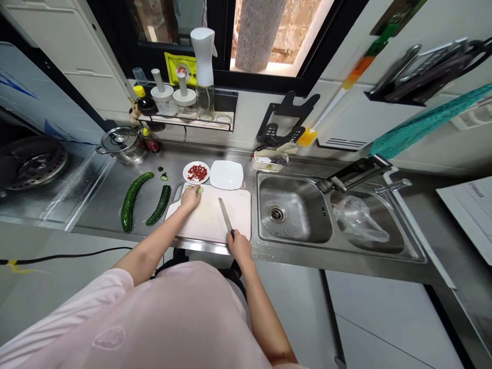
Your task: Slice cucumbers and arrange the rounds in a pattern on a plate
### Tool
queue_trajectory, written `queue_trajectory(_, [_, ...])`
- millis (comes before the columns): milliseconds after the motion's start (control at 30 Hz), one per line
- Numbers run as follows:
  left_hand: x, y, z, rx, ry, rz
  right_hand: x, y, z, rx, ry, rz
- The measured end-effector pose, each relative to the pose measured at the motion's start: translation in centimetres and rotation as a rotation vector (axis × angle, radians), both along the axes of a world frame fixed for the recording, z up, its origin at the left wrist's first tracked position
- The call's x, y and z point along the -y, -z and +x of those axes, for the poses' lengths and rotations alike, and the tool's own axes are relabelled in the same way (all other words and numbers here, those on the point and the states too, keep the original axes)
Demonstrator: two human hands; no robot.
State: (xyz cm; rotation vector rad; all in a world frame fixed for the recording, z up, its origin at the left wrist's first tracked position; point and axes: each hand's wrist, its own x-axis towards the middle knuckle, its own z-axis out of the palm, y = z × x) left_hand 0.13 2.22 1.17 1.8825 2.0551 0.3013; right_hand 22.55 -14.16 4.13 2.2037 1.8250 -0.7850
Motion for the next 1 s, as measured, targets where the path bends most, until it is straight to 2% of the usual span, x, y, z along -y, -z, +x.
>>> queue_trajectory(300, [-0.8,0.5,-0.1,-0.055,0.048,0.018,0.0,0.4,0.3,-0.012,0.001,0.026])
queue_trajectory(567, [-0.9,0.1,-0.2,-0.008,0.007,0.018,-0.1,-0.2,0.1,-0.017,0.010,0.002])
queue_trajectory(800, [-0.4,0.9,-0.4,0.239,-0.143,-0.034,-0.2,0.0,0.2,-0.023,0.022,-0.006])
queue_trajectory(933, [1.1,1.7,0.1,0.449,-0.201,-0.094,-0.2,0.5,0.4,-0.034,0.015,0.015])
queue_trajectory(1000, [2.1,2.2,0.5,0.501,-0.182,-0.125,-0.2,0.5,0.4,-0.033,0.010,0.026])
